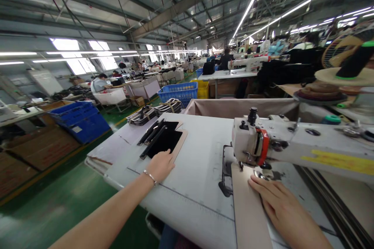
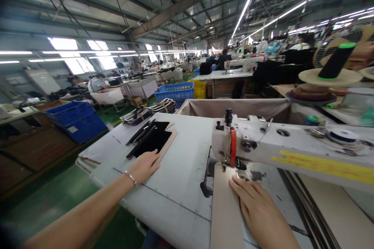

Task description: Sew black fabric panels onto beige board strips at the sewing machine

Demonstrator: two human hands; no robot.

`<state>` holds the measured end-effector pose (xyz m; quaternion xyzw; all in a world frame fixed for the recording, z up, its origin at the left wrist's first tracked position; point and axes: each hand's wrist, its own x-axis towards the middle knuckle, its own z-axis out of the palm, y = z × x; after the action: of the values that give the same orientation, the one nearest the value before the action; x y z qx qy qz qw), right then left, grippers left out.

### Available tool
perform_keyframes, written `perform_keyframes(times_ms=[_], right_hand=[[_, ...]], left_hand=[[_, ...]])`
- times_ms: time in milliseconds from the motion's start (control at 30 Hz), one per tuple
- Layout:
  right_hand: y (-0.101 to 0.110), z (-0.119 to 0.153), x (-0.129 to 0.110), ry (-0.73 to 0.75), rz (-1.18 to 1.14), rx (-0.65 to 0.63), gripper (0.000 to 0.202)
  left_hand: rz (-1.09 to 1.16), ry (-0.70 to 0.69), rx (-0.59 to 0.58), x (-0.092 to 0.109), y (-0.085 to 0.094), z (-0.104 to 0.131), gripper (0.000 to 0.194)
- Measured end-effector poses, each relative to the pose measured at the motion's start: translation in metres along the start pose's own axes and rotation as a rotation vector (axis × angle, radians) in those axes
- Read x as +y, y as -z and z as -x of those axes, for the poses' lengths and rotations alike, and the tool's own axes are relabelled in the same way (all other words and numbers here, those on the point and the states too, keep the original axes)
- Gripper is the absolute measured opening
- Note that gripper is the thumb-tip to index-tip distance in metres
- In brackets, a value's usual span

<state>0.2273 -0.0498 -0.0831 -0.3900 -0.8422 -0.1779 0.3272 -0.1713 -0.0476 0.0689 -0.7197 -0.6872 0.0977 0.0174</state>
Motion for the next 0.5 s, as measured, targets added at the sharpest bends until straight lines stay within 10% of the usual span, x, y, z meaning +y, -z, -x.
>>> perform_keyframes(times_ms=[333, 500], right_hand=[[0.021, -0.002, -0.010, -0.023, 0.010, -0.064, 0.049], [0.059, 0.012, -0.047, 0.351, 0.044, -0.084, 0.053]], left_hand=[[0.191, -0.153, 0.020, -0.053, -0.020, 0.028, 0.064], [0.212, -0.305, 0.061, -0.079, -0.014, 0.021, 0.042]])
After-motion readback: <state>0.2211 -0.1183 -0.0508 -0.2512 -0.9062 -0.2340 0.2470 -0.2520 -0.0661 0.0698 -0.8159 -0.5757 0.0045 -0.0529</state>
